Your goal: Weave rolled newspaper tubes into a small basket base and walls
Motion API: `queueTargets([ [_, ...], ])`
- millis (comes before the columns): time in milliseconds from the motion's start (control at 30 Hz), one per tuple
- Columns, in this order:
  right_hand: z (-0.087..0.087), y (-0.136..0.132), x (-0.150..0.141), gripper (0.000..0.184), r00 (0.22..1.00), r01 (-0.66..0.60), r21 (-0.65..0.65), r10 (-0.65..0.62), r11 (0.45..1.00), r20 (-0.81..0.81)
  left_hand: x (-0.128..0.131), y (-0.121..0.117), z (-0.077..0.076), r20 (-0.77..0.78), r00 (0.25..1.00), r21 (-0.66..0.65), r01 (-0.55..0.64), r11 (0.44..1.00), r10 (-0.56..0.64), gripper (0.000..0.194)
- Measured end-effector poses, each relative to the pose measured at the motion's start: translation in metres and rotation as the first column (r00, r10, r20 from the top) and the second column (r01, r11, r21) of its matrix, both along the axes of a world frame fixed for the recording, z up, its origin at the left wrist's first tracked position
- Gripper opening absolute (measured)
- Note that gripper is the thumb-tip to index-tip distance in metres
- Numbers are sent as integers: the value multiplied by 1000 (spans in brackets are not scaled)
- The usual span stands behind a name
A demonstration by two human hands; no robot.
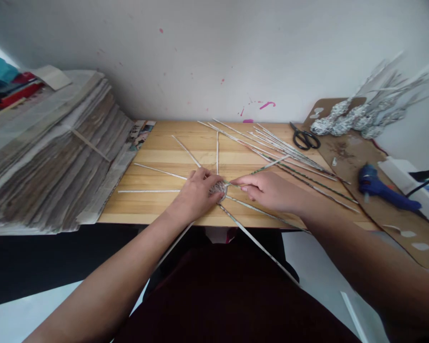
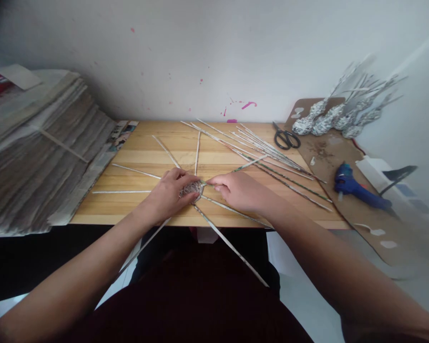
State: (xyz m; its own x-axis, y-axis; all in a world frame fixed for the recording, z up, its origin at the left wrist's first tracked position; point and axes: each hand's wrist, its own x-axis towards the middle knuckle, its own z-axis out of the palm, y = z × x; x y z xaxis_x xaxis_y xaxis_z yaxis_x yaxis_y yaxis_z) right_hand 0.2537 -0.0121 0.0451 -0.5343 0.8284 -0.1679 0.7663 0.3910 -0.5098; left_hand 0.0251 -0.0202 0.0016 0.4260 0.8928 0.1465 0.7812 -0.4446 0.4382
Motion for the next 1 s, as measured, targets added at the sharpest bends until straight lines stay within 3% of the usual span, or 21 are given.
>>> queueTargets([
  [167,-10,-10,7,42,999,1,15,0,1000,-43,0,0,-4,-13,1000,74,12,997,-11,34],
  [267,-14,-17,12,40,998,0,65,4,998,-61,0,0,-4,-16,997,109,77,991,-76,32],
  [467,-11,-28,21,38,996,-21,101,12,995,87,-3,2,1,-65,979,118,199,973,-192,30],
  [667,-9,-42,42,38,992,-46,108,33,993,121,-3,4,4,-109,975,86,202,976,-192,31],
  [1000,-19,-89,85,36,993,119,124,-119,985,-9,-9,7,13,-182,939,35,302,953,-291,42],
])
